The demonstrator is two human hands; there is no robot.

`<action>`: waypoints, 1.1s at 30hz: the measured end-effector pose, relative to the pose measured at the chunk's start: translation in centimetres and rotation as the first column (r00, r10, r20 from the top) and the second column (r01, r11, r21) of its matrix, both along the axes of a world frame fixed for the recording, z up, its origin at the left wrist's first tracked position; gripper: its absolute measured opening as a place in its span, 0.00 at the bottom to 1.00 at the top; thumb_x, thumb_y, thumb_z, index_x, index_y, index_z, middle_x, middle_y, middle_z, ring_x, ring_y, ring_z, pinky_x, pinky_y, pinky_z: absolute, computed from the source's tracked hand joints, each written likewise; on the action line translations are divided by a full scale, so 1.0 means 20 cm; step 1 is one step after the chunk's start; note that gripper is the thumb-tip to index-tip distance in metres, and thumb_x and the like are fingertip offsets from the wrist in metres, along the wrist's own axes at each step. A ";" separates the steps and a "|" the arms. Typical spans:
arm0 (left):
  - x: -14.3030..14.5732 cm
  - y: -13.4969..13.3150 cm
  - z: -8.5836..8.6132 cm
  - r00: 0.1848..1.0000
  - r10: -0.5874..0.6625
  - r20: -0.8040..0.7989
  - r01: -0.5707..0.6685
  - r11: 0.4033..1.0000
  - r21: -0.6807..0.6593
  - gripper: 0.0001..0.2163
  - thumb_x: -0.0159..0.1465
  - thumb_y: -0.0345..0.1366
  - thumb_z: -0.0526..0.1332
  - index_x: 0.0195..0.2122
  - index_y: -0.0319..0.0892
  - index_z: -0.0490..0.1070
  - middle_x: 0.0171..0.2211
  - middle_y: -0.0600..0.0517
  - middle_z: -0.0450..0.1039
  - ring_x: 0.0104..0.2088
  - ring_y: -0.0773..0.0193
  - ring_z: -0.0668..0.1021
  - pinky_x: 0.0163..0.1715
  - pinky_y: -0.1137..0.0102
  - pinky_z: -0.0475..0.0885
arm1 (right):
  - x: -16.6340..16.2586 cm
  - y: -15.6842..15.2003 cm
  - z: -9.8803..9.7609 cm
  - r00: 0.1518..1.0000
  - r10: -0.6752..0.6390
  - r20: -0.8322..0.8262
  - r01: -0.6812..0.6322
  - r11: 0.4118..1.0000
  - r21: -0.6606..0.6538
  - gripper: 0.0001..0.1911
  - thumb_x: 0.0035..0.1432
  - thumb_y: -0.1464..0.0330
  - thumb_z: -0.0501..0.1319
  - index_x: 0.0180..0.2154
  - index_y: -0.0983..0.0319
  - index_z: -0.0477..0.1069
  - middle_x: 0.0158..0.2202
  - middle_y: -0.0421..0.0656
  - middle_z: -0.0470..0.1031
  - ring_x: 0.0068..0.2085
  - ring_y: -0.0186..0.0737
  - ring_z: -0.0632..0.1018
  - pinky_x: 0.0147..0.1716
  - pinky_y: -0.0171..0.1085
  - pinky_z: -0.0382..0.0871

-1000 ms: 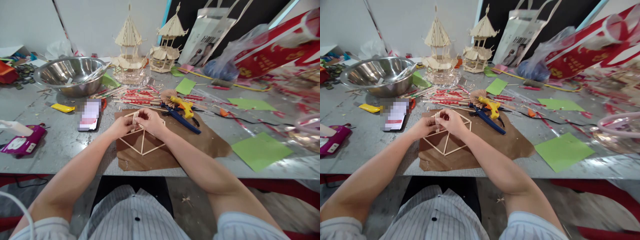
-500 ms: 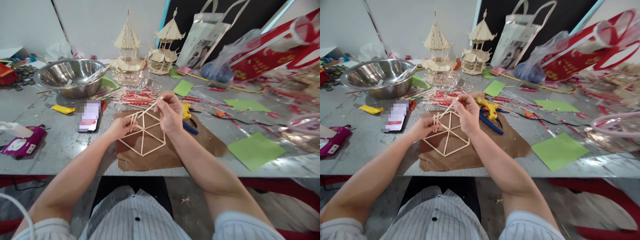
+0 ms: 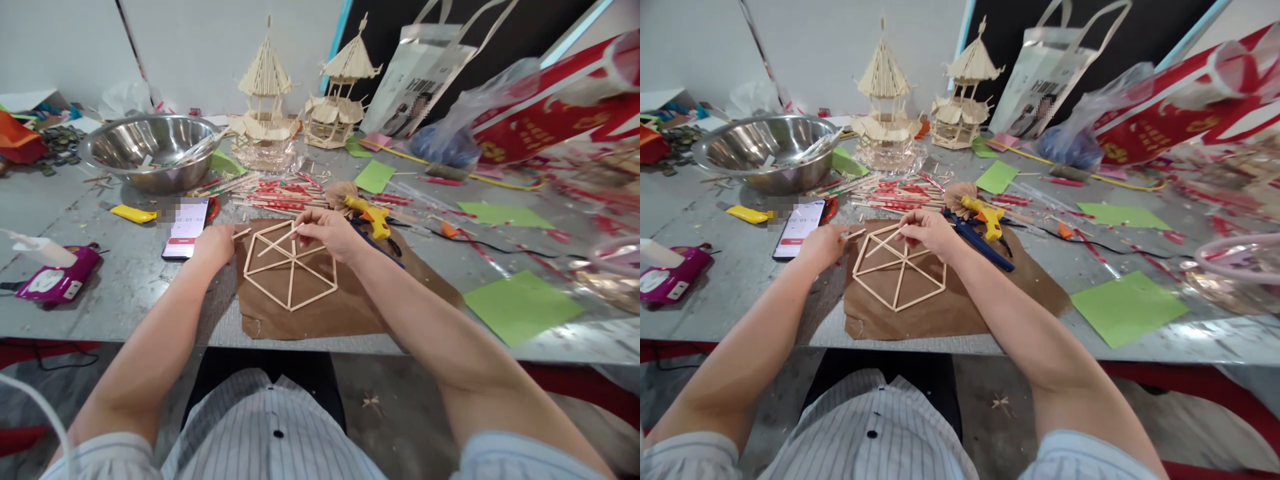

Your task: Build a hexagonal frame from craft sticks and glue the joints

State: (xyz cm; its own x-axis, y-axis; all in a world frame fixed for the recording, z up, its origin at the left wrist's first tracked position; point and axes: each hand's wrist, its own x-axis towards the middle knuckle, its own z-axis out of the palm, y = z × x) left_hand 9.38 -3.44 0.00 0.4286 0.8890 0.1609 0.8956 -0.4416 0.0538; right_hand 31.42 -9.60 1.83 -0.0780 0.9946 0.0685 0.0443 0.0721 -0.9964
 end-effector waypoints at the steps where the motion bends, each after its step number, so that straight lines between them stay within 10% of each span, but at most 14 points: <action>1: 0.00 0.00 0.01 0.999 -0.023 0.028 0.021 0.999 0.044 0.13 0.54 0.31 0.51 0.38 0.37 0.71 0.34 0.41 0.71 0.38 0.55 0.72 0.38 0.64 0.64 | 0.00 0.00 -0.01 1.000 0.007 0.030 -0.007 1.000 -0.005 0.10 0.39 0.67 0.63 0.25 0.65 0.65 0.21 0.40 0.73 0.18 0.27 0.67 0.19 0.31 0.63; 10: 0.15 -0.15 0.04 0.742 -0.311 0.594 0.473 0.871 -0.134 0.12 0.54 0.41 0.56 0.32 0.38 0.71 0.24 0.53 0.70 0.24 0.71 0.69 0.25 0.76 0.63 | -0.10 -0.09 -0.10 0.970 -0.137 0.200 0.067 0.943 0.325 0.09 0.45 0.64 0.61 0.28 0.63 0.69 0.24 0.39 0.70 0.26 0.30 0.69 0.27 0.32 0.63; 20: 0.17 -0.17 0.04 0.372 0.148 0.916 0.602 0.713 -0.360 0.08 0.52 0.36 0.58 0.29 0.38 0.60 0.20 0.55 0.69 0.18 0.71 0.71 0.20 0.74 0.68 | -0.07 -0.07 -0.16 0.894 -0.133 0.428 -0.013 0.946 0.322 0.09 0.49 0.65 0.58 0.32 0.63 0.70 0.27 0.40 0.72 0.25 0.30 0.68 0.25 0.31 0.61; 33: 0.08 -0.08 0.07 0.855 -0.303 0.421 0.391 0.910 -0.138 0.12 0.53 0.41 0.55 0.23 0.38 0.72 0.24 0.53 0.69 0.25 0.71 0.68 0.27 0.74 0.60 | -0.02 -0.07 -0.18 0.515 -0.171 0.840 -0.396 0.822 0.410 0.10 0.55 0.69 0.52 0.32 0.63 0.71 0.31 0.46 0.72 0.35 0.39 0.69 0.36 0.37 0.60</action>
